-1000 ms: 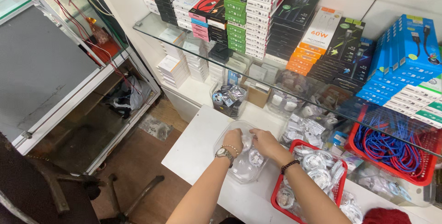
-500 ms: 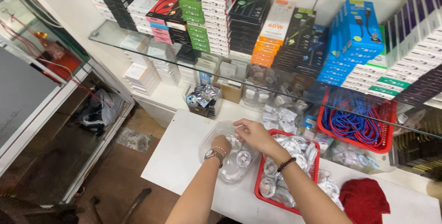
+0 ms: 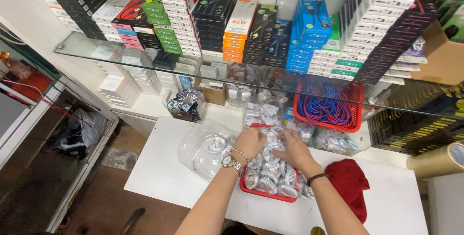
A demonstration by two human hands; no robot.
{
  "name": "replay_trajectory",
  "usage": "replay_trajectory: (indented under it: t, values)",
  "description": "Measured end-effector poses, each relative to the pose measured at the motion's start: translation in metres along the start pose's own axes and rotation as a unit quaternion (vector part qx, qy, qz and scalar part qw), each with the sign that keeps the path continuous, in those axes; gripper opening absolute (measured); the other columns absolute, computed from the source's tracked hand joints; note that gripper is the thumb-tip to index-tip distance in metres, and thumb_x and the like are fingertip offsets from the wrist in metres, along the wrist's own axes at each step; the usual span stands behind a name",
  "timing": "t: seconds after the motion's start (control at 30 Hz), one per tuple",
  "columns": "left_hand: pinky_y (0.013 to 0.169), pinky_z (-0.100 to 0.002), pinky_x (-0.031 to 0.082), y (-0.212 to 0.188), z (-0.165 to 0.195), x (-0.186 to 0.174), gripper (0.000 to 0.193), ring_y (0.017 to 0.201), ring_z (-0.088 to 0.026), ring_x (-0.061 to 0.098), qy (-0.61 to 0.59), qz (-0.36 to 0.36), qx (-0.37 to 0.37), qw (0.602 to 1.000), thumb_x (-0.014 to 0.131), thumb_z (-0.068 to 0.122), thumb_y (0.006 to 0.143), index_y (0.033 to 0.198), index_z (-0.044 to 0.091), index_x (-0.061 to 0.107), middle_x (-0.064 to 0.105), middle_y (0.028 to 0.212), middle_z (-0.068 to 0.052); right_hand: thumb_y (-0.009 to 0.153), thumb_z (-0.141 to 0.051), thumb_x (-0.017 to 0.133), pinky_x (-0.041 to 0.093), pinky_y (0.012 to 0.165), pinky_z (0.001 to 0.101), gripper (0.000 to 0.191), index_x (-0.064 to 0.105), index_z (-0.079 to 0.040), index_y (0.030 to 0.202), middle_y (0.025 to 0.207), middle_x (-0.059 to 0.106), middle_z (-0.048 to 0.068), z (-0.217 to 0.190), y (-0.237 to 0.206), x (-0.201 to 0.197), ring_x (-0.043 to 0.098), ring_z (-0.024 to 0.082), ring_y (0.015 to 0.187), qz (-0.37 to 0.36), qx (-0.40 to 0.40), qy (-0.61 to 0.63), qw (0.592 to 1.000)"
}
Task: The person transfers small plastic-wrapped round electronics accessories one at a time from a red basket into a clear plastic container on the counter, occasionally wiping items with a red cloth and rearranging them so they fit. The items accumulate in the container as the counter is cleared.
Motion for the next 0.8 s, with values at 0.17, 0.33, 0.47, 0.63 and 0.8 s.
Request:
replay_trajectory:
  t: [0.17, 0.33, 0.47, 0.63, 0.8]
  values:
    - [0.087, -0.05, 0.054, -0.024, 0.013, 0.054, 0.056, 0.106, -0.04, 0.064, 0.048, 0.014, -0.09, 0.995, 0.084, 0.026, 0.077, 0.122, 0.004, 0.059, 0.067, 0.112, -0.023, 0.086, -0.025, 0.069, 0.057, 0.092, 0.04, 0.036, 0.064, -0.011, 0.119, 0.115, 0.072, 0.011, 0.009, -0.024, -0.005, 0.073, 0.028, 0.102, 0.048, 0.092, 0.191, 0.976]
    - [0.086, -0.047, 0.054, -0.036, 0.003, 0.075, 0.047, 0.105, -0.036, 0.063, 0.005, 0.111, -0.089, 0.99, 0.087, 0.022, 0.072, 0.109, 0.008, 0.061, 0.067, 0.109, -0.015, 0.081, -0.045, 0.079, 0.042, 0.109, 0.0557, 0.065, 0.058, -0.018, 0.137, 0.143, 0.048, 0.023, 0.093, -0.09, -0.052, 0.043, 0.044, 0.135, 0.25, 0.262, -0.029, 0.932]
    - [0.086, -0.043, 0.055, -0.036, -0.009, 0.077, 0.035, 0.095, -0.029, 0.067, -0.044, 0.127, -0.069, 0.988, 0.087, 0.018, 0.074, 0.098, 0.008, 0.064, 0.069, 0.099, -0.012, 0.073, -0.061, 0.084, 0.028, 0.107, 0.07, 0.095, 0.038, -0.036, 0.152, 0.167, 0.004, 0.016, 0.131, -0.144, -0.034, 0.008, 0.053, 0.147, 0.027, 0.475, -0.038, 0.879]
    - [0.078, -0.035, 0.058, -0.031, -0.013, 0.074, 0.032, 0.088, -0.018, 0.068, -0.363, 0.146, -0.114, 0.913, 0.078, 0.015, 0.086, 0.108, 0.005, 0.057, 0.069, 0.095, -0.009, 0.081, -0.029, 0.08, 0.048, 0.113, 0.0456, 0.067, 0.05, -0.018, 0.14, 0.146, 0.059, 0.016, 0.138, -0.179, -0.011, 0.059, 0.038, 0.13, 0.126, 0.357, 0.021, 0.925]
    - [0.078, -0.031, 0.061, -0.024, 0.013, 0.092, 0.039, 0.094, -0.019, 0.071, -0.603, 0.028, -0.21, 0.769, 0.067, 0.013, 0.093, 0.13, 0.016, 0.054, 0.072, 0.106, -0.014, 0.085, -0.007, 0.064, 0.052, 0.102, 0.0388, 0.071, 0.038, -0.012, 0.15, 0.142, 0.057, 0.023, 0.105, -0.145, -0.059, 0.062, 0.031, 0.125, 0.277, 0.205, 0.332, 0.878]
Point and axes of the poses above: each hand's wrist, its own y-axis towards the middle knuckle, its own x-axis out of the palm, z = x × y, the point moved 1 cm from there along y, towards the middle knuckle
